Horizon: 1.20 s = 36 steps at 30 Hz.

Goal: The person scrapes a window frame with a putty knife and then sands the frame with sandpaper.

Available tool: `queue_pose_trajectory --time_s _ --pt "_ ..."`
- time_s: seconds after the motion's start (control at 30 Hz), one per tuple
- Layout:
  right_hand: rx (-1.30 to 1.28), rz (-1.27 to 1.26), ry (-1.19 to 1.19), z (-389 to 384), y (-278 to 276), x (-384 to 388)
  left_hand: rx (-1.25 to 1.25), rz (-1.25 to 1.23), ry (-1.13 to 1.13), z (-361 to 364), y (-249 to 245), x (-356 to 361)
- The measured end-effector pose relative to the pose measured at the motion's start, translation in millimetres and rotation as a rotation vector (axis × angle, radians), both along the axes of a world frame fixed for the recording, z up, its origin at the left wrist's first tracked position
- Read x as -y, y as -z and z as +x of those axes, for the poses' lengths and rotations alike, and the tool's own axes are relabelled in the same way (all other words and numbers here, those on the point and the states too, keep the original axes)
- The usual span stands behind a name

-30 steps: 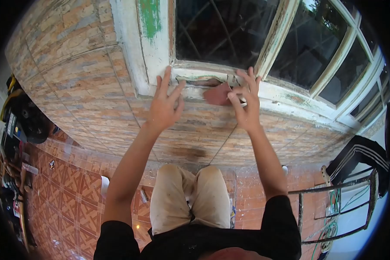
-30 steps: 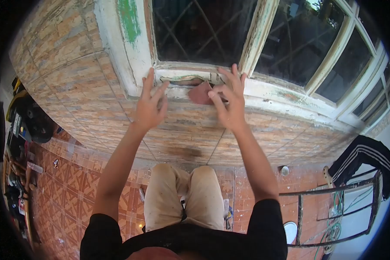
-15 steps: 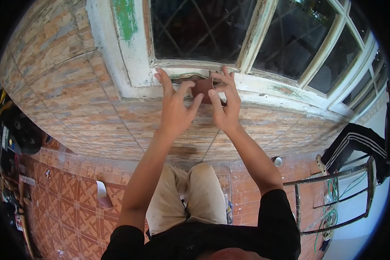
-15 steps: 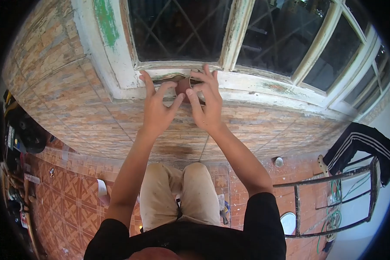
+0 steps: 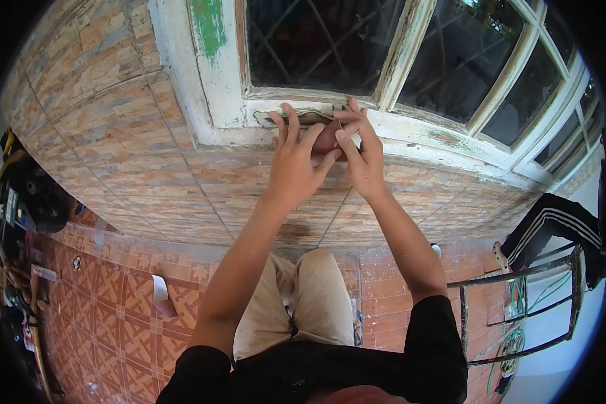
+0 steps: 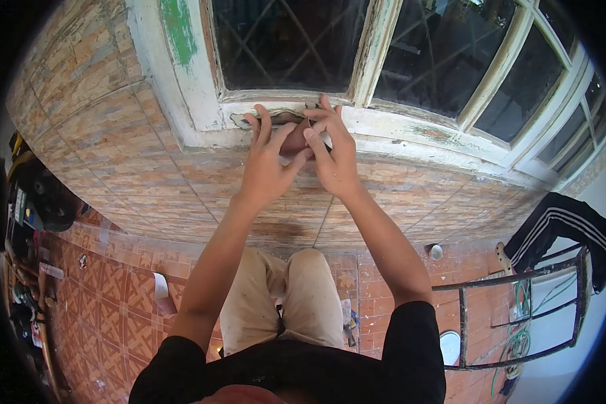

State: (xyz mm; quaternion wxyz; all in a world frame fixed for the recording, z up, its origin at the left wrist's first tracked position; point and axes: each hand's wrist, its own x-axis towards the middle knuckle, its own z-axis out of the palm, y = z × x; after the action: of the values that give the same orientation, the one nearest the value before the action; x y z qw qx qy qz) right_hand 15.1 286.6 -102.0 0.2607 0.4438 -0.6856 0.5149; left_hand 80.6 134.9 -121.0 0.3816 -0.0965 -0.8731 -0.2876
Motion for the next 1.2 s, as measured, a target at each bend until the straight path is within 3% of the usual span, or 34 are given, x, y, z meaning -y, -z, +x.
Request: queue_pose_trajectory --time_s 0.2,0.27,0.37,0.43,0.53,0.63,0.77,0.83,0.87,0.9,0.97,1.03,1.2 --pt "-0.013 -0.108 -0.097 20 -42 -15 -0.062 0.113 -0.037 2 4 9" --pt "-0.391 -0.034 0.189 3 -69 -36 -0.185 0.083 -0.051 2 12 20" --pt "-0.738 -0.249 0.301 -23 -111 -40 -0.337 0.0 -0.112 13 15 40" --pt "-0.899 -0.072 0.485 -36 -131 -40 -0.434 -0.059 -0.198 18 21 56" --pt "-0.855 -0.067 0.491 -83 -134 -20 -0.601 -0.098 -0.319 12 25 71" --pt "-0.888 -0.038 0.61 -98 -129 -20 -0.546 -0.16 -0.388 -11 33 90" --pt "-0.894 -0.016 0.582 -104 -124 -28 -0.5 -0.124 -0.454 -37 45 71" --pt "-0.881 -0.072 0.536 -101 -123 -24 -0.524 -0.176 -0.354 -43 52 53" --pt "-0.883 -0.074 0.537 -101 -123 -24 -0.502 -0.269 -0.123 -43 52 48" --pt "-0.885 -0.073 0.534 -101 -124 -24 -0.508 -0.267 -0.13 -46 48 53" --pt "-0.88 -0.057 0.531 -100 -123 -24 -0.536 -0.505 0.003 -44 45 77" --pt "-0.878 -0.057 0.549 -101 -122 -24 -0.549 -0.394 -0.024 -46 44 100" --pt "-0.885 -0.08 0.554 -102 -124 -24 -0.402 -0.743 0.056 -43 41 108"
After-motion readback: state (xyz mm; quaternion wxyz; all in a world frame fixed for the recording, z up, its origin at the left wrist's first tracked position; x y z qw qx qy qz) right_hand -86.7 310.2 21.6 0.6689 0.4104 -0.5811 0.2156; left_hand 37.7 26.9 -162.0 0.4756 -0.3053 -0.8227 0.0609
